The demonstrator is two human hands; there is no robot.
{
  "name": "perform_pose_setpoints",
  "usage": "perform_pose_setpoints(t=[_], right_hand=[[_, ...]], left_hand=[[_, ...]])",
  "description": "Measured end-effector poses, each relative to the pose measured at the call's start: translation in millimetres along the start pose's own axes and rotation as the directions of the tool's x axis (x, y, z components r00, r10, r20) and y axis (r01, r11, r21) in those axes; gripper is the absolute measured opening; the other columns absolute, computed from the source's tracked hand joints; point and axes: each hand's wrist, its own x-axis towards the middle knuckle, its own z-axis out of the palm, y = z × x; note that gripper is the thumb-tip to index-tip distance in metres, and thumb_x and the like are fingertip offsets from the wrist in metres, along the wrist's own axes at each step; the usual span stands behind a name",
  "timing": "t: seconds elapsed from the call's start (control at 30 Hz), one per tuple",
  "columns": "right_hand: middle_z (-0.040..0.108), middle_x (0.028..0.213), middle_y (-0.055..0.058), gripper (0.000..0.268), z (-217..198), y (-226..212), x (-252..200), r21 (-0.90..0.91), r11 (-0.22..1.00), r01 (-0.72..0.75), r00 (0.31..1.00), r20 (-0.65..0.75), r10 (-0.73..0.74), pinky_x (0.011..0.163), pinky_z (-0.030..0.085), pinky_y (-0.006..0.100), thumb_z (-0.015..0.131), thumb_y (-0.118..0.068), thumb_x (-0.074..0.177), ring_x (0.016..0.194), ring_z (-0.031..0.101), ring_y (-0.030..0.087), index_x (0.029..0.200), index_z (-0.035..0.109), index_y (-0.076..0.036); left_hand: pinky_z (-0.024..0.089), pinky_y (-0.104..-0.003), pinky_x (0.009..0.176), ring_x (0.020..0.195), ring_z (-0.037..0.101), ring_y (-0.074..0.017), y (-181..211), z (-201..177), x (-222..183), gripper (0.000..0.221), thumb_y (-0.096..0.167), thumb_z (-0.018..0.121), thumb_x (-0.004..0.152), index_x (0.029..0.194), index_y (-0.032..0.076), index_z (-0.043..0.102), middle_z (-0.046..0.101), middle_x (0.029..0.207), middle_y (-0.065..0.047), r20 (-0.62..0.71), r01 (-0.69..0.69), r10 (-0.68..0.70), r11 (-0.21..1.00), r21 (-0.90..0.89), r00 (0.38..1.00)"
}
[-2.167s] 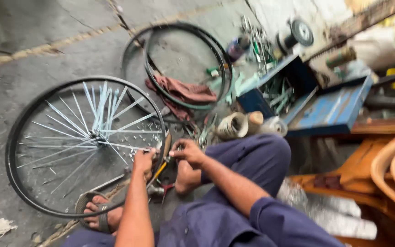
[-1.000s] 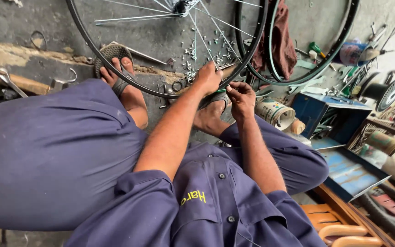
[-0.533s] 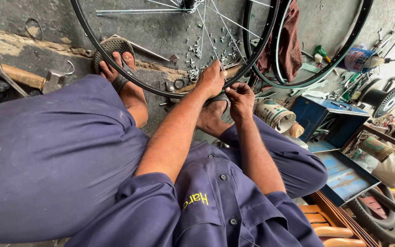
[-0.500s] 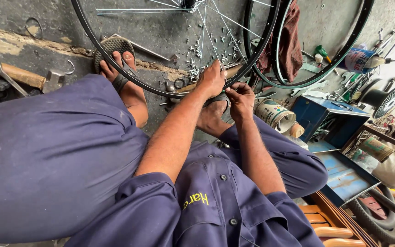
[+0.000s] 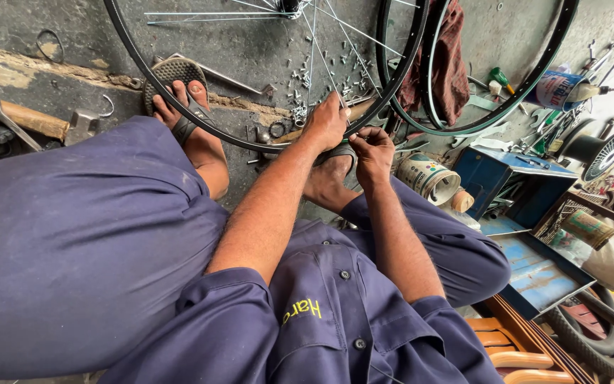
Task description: Installing and tightening spokes on a bicycle wheel hub and rim.
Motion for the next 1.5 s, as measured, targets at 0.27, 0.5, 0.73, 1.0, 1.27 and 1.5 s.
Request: perform_pose_setpoints(t=[0.27, 0.5, 0.73, 1.0, 1.27, 1.5], right_hand=[[0.070, 0.090, 0.007, 0.021, -1.6, 5.5, -2.9, -0.095, 0.992, 0.083, 0.997, 0.009, -0.083, 0.073, 0.061, 0.027, 0.077, 0.014, 0.084, 0.078, 0.070, 0.015, 0.096, 0.066, 0.001], [0.070, 0.091, 0.007, 0.020, 4.6, -4.0, -5.7, -0.127, 0.988, 0.092, 0.995, 0.047, -0.086, 0.075, 0.060, 0.026, 0.076, 0.014, 0.085, 0.080, 0.069, 0.015, 0.096, 0.066, 0.001], [0.069, 0.092, 0.005, 0.022, -4.3, 2.7, 0.4, -0.140, 0.978, 0.152, 0.988, 0.060, -0.145, 0.077, 0.059, 0.026, 0.079, 0.012, 0.084, 0.082, 0.068, 0.014, 0.097, 0.065, 0.001], [0.071, 0.094, 0.007, 0.019, -21.5, 16.6, 16.8, -0.008, 1.000, -0.023, 0.997, 0.071, 0.024, 0.074, 0.054, 0.029, 0.078, -0.001, 0.090, 0.081, 0.065, 0.016, 0.105, 0.067, -0.001], [0.071, 0.091, 0.008, 0.023, -27.2, 35.7, 26.4, -0.169, 0.982, 0.085, 0.988, 0.145, -0.060, 0.068, 0.052, 0.031, 0.082, -0.003, 0.083, 0.078, 0.063, 0.016, 0.102, 0.070, 0.003], [0.074, 0.090, 0.006, 0.030, -12.4, 41.3, 35.5, -0.056, 0.996, 0.071, 0.997, 0.033, -0.069, 0.072, 0.059, 0.027, 0.084, -0.005, 0.078, 0.079, 0.071, 0.013, 0.105, 0.072, 0.000]], left_hand=[[0.051, -0.050, 0.089, 0.105, 0.068, -0.0372, -3.6, 2.2, 1.6, 0.030, 0.028, 0.059, 0.100, 0.118, 0.005, 0.053, 0.069, 0.113, -0.019, -0.016, -0.008, 0.008, 1.000, 0.019, 1.000], [0.052, -0.049, 0.090, 0.106, 0.068, -0.0375, -1.1, -1.6, -3.1, 0.026, 0.028, 0.061, 0.099, 0.114, 0.007, 0.057, 0.071, 0.111, -0.018, -0.035, -0.017, 0.016, 1.000, -0.017, 0.999], [0.051, -0.051, 0.090, 0.106, 0.067, -0.0404, -5.6, 1.0, 0.4, 0.027, 0.028, 0.062, 0.098, 0.113, 0.007, 0.058, 0.070, 0.111, -0.020, -0.044, -0.041, 0.041, 0.999, -0.012, 0.998], [0.052, -0.051, 0.080, 0.098, 0.065, -0.0474, -30.2, 11.6, 13.6, 0.040, 0.031, 0.076, 0.091, 0.109, 0.002, 0.056, 0.069, 0.102, -0.026, -0.098, -0.245, 0.248, 0.969, 0.035, 0.964], [0.055, -0.040, 0.079, 0.088, 0.072, -0.0257, -32.8, -5.8, 9.4, 0.038, 0.022, 0.083, 0.081, 0.106, 0.001, 0.064, 0.076, 0.098, -0.015, -0.062, -0.340, 0.342, 0.939, 0.042, 0.937], [0.059, -0.036, 0.079, 0.098, 0.071, -0.0234, -54.4, -8.1, 49.4, 0.053, 0.010, 0.080, 0.077, 0.124, 0.001, 0.055, 0.073, 0.108, -0.015, 0.081, -0.193, 0.231, 0.926, -0.324, 0.970]])
